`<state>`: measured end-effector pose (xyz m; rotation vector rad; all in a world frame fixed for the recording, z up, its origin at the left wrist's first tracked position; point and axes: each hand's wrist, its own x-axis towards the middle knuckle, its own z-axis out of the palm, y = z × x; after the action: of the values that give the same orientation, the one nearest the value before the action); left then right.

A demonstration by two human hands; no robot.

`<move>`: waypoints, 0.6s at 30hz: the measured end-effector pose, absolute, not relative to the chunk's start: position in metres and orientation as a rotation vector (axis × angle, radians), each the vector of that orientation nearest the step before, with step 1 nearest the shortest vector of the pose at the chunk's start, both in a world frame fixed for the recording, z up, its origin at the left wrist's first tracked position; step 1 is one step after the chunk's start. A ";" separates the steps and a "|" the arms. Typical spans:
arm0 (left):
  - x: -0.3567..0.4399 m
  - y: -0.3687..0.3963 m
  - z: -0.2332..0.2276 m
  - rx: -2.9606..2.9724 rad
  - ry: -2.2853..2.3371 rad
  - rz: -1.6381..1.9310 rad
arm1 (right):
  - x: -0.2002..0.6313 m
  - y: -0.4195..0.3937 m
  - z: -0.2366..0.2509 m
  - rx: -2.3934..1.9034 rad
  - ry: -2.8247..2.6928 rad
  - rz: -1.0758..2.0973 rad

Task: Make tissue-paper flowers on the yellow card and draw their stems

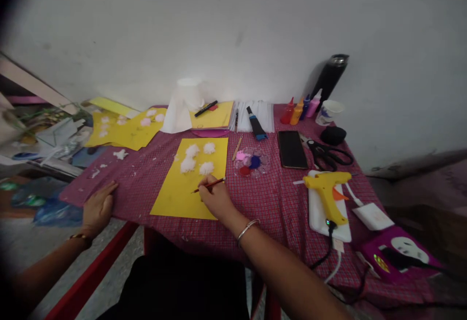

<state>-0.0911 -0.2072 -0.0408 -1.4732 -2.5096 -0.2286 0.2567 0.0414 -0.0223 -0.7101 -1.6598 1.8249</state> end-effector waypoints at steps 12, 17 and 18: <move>-0.095 -0.205 -0.055 -1.369 -2.492 -0.373 | 0.260 0.052 -0.022 -0.843 -1.379 1.888; -0.092 -0.207 -0.058 -1.322 -2.553 -0.498 | 0.262 0.051 -0.021 -0.872 -1.401 1.878; -0.092 -0.206 -0.055 -1.289 -2.602 -0.569 | 0.262 0.051 -0.021 -0.868 -1.400 1.881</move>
<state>-0.0919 -0.2064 -0.0546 -1.2891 -2.6023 -0.5693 0.2622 0.0511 -0.0215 -0.8683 -1.3999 1.8808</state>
